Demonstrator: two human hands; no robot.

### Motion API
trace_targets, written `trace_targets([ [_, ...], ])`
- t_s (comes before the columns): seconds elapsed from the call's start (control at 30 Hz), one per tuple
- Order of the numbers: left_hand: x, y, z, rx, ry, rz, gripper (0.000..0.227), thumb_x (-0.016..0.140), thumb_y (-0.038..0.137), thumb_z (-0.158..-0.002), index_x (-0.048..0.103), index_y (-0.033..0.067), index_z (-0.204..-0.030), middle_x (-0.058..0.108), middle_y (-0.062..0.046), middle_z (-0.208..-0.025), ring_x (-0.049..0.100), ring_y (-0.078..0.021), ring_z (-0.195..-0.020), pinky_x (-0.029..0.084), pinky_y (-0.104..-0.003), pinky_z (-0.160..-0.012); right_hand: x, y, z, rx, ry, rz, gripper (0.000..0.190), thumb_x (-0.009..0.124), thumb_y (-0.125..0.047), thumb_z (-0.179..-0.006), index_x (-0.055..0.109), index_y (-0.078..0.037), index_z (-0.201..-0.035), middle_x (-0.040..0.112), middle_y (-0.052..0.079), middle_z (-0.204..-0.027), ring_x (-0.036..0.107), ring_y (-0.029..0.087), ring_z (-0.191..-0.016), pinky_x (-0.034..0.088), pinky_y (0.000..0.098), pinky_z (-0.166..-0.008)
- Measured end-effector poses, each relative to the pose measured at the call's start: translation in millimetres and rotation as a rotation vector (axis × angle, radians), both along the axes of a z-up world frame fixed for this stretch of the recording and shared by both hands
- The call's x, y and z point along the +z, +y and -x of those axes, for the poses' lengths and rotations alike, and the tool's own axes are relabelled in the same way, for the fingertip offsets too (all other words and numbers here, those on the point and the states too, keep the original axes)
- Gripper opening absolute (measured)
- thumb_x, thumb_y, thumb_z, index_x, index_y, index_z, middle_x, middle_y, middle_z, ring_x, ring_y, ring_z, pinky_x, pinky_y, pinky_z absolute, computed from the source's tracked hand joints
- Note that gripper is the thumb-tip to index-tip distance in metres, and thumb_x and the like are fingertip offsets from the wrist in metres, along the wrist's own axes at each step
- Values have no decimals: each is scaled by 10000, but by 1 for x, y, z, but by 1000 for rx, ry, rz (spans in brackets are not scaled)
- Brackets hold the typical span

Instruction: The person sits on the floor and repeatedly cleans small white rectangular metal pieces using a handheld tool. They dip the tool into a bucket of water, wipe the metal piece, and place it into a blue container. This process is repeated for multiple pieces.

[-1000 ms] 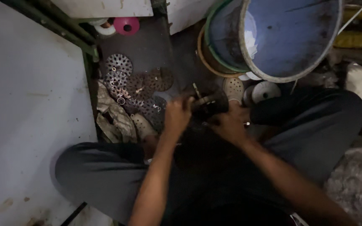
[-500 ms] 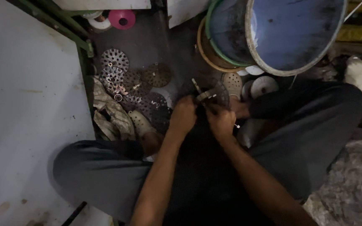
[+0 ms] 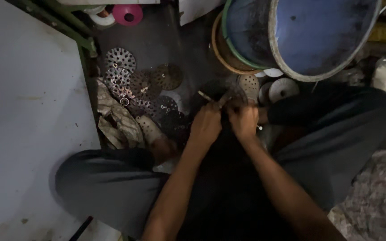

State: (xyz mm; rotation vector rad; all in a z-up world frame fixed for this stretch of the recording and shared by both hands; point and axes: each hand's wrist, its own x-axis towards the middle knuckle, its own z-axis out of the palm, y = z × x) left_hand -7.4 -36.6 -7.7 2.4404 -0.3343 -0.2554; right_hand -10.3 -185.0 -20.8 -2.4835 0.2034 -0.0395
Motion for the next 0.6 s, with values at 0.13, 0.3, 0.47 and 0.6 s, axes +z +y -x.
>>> trace_targets([
  [0.13, 7, 2, -9, 21, -21, 9, 289, 649, -69, -798, 648, -98, -1086, 689, -270, -1069, 692, -396, -973, 582, -439, -835, 41, 3, -12, -44, 333, 85, 307, 815, -284, -817, 786, -117, -1073, 741, 212, -1043, 686, 428, -1001, 538, 508, -884],
  [0.3, 14, 13, -20, -33, 59, -85, 262, 636, -89, -825, 679, -65, -1082, 709, -247, -1024, 711, -382, -939, 576, -468, -818, 83, 0, -17, 97, 89, 28, 560, 827, -132, -745, 677, -85, -1282, 711, 184, -1203, 678, 401, -1075, 533, 474, -892],
  [0.47, 15, 26, -19, -32, -63, 25, 275, 679, -56, -740, 688, -57, -1015, 710, -241, -1000, 693, -413, -946, 564, -494, -819, 69, -7, -25, 356, 41, -97, 545, 849, -73, -724, 717, -65, -1253, 706, 157, -1282, 677, 352, -1131, 546, 424, -908],
  [0.6, 13, 26, -18, -26, -111, -32, 279, 658, -57, -736, 697, -35, -1012, 716, -219, -956, 698, -402, -908, 555, -512, -793, 44, 0, -28, 245, -5, -170, 386, 824, -100, -800, 743, -66, -1175, 740, 119, -1221, 728, 295, -1111, 581, 376, -941],
])
